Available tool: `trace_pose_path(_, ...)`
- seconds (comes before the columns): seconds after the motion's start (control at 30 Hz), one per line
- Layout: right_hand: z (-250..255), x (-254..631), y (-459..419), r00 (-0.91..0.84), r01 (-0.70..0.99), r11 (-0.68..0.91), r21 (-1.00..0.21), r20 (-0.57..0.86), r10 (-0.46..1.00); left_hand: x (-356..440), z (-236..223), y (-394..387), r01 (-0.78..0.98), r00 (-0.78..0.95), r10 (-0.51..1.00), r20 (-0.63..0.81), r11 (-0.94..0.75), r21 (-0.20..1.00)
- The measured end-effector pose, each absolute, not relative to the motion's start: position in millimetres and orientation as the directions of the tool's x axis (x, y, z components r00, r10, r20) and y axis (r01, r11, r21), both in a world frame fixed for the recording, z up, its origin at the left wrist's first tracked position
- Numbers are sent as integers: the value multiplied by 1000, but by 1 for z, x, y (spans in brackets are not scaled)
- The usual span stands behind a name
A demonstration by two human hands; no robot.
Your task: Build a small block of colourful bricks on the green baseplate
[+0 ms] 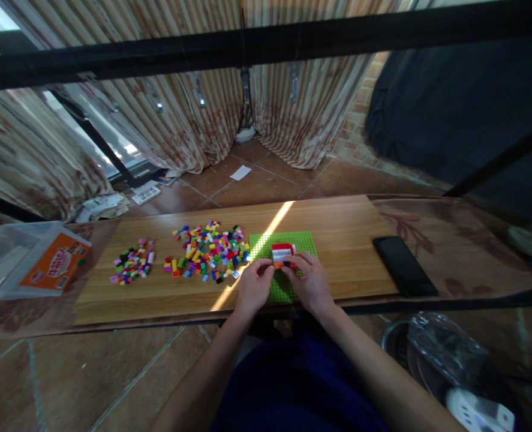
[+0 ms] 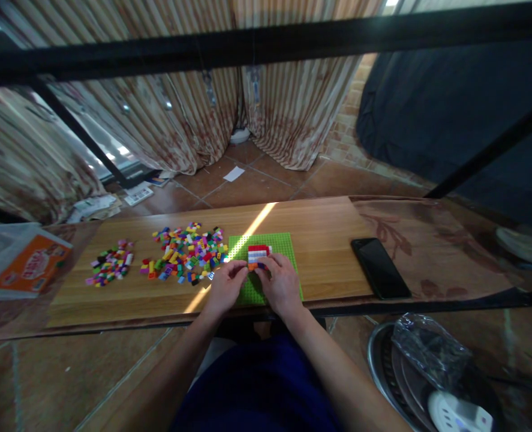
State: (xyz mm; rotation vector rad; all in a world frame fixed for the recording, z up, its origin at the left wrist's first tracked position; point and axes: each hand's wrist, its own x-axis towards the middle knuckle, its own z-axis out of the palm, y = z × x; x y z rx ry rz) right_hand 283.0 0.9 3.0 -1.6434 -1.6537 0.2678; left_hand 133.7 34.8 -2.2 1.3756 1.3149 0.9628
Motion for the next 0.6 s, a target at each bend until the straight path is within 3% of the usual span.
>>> trace_pose_path(0.3,6,288,2,331,658,35,-752,331,884,137,2,41,263,101,994,-37,9,965)
trace_pose_path(0.6,-5,282,13,368,569,-22,-822,231,901,138,-1,50,301,100,995,-23,-8,954)
